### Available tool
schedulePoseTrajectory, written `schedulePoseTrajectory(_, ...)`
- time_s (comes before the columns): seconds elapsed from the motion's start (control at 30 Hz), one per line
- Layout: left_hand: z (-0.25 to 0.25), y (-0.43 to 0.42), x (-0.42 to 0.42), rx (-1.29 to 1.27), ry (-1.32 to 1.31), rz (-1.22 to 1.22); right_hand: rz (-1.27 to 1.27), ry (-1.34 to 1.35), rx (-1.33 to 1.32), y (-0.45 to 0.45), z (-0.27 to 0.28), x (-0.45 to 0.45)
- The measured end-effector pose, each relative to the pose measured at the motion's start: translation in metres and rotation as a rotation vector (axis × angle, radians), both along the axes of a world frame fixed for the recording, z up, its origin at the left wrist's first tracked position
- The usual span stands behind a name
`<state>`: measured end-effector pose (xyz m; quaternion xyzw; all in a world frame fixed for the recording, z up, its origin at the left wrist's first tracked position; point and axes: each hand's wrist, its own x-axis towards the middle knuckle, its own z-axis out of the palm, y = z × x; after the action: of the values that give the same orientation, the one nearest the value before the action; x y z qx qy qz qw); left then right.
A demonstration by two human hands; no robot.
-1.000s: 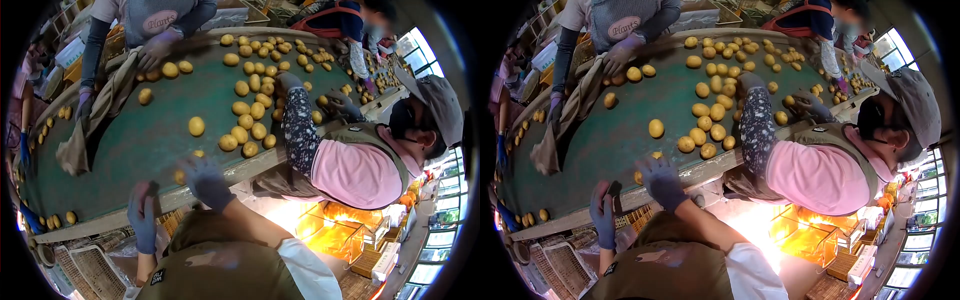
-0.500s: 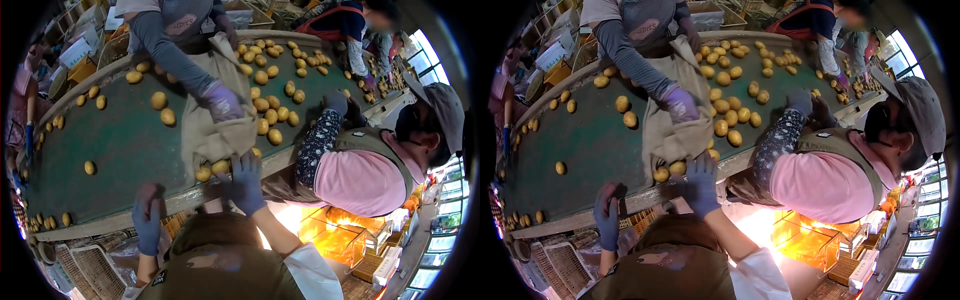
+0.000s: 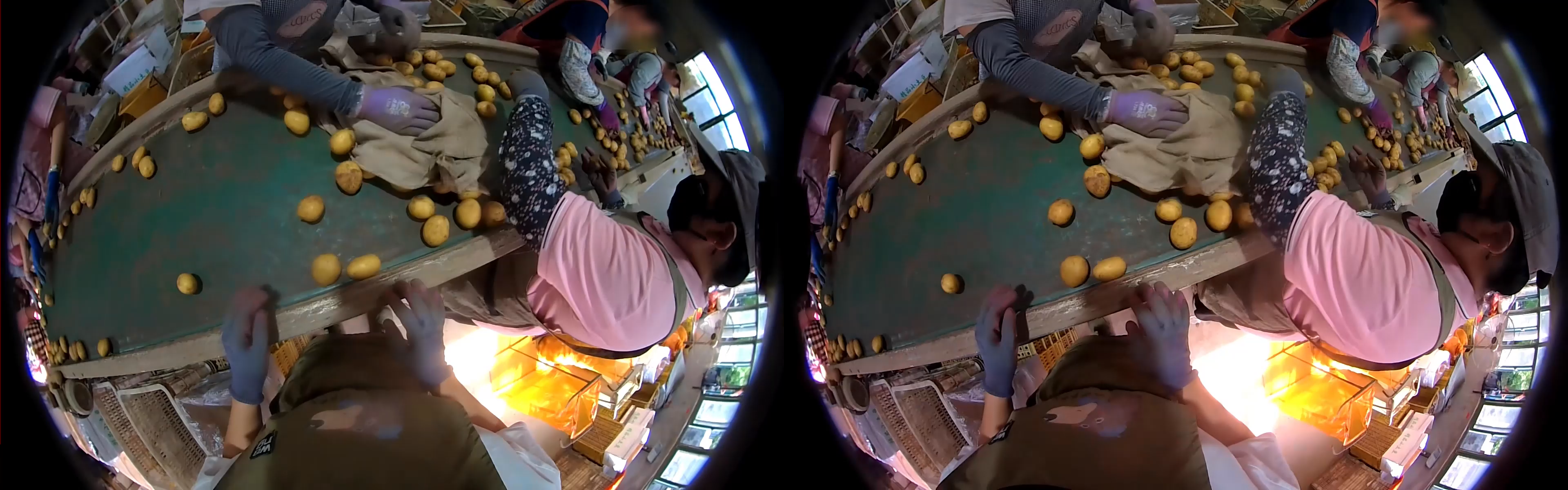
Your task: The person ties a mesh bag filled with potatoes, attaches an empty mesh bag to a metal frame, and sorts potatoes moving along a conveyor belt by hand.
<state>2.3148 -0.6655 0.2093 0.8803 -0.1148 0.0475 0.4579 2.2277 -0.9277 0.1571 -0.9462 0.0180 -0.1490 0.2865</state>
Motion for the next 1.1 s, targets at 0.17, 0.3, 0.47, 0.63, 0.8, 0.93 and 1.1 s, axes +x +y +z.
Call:
schedulePoseTrajectory(0.17, 0.000, 0.001, -0.007, 0.105, 0.036, 0.039, 0.025, 0.009, -0.026, -0.005, -0.003, -0.003)
schedulePoseTrajectory(0.3, -0.001, 0.004, -0.010, 0.115, 0.012, -0.006, 0.010, -0.009, -0.048, -0.003, -0.011, -0.005)
schedulePoseTrajectory(0.47, -0.006, 0.008, -0.015, 0.102, -0.011, -0.009, 0.012, -0.050, -0.016, -0.005, -0.010, -0.006)
schedulePoseTrajectory(0.63, -0.009, 0.004, -0.007, 0.224, -0.021, 0.012, 0.065, -0.104, 0.004, -0.010, 0.004, -0.006)
schedulePoseTrajectory(0.8, -0.011, -0.027, 0.010, 0.767, -0.145, -0.198, 0.124, -0.020, 0.151, -0.008, -0.002, -0.010)
schedulePoseTrajectory(0.93, -0.021, -0.052, 0.036, 0.794, -0.191, -0.268, 0.111, -0.066, 0.165, -0.003, 0.000, -0.005)
schedulePoseTrajectory(1.1, -0.019, -0.071, 0.044, 0.399, -0.104, -0.489, 0.069, -0.139, 0.185, -0.009, 0.023, 0.015)
